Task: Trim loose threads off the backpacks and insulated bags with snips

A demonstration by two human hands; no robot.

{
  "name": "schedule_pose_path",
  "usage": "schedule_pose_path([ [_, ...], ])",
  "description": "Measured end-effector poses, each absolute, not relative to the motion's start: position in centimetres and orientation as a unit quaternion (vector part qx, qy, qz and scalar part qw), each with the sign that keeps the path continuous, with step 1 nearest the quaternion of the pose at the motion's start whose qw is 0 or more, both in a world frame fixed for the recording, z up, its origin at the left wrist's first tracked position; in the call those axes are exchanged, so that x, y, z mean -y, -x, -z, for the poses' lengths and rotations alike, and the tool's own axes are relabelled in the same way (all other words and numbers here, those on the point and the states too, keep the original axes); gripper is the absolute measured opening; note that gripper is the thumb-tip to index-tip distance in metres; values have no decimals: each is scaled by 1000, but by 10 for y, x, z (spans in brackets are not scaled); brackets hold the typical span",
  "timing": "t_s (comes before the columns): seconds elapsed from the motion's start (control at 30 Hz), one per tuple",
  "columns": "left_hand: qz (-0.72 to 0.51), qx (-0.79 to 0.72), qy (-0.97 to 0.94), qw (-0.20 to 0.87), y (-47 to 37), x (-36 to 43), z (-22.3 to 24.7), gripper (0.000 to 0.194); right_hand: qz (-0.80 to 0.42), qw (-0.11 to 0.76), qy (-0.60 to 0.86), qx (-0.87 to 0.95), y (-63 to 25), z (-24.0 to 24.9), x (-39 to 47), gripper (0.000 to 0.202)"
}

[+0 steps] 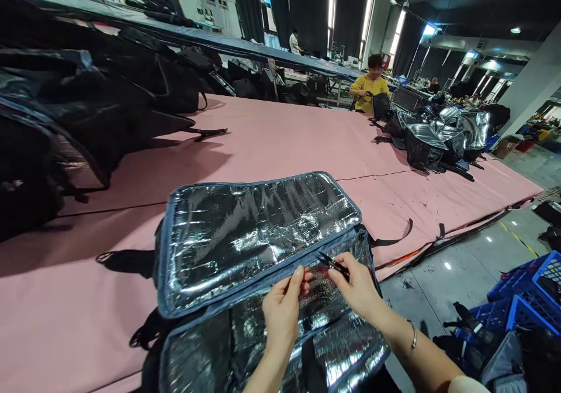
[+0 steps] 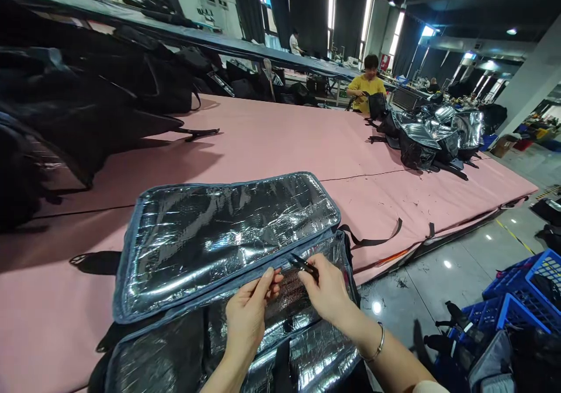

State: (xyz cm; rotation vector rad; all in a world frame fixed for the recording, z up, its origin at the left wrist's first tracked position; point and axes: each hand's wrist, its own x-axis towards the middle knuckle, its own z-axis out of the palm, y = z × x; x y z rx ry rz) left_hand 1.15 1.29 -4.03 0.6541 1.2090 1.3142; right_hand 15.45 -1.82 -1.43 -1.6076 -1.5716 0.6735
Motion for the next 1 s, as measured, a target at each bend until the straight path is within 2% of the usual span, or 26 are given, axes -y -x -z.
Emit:
schedule_pose_path([
  [0.3, -556, -532, -298, 566, -9, -14, 49, 43, -213, 358, 641, 645, -149, 6, 11, 14],
  [0.6, -545, -529, -325, 563, -9, -15, 46, 49, -324, 500, 635, 492, -147, 29, 7, 17],
  [0.73, -459, -526, -427, 575, -1, -16, 30, 50, -379, 551, 601, 438, -141, 33, 2, 21],
  [0.8, -432, -524, -540, 498, 6, -19, 16, 44, -384, 555, 599, 431, -140, 31, 0, 21],
  [0.9, -413, -530, -695, 257, 12, -30, -8, 33, -387, 554, 599, 429, -141, 29, 0, 22],
  [0.93, -381, -533, -732, 189, 12, -35, -15, 31, -389, 554, 598, 430, -141, 28, -1, 22],
  [1.0, -283, -544, -781, 118, 9, -44, -25, 28, -384, 552, 599, 435, -142, 28, -1, 23],
])
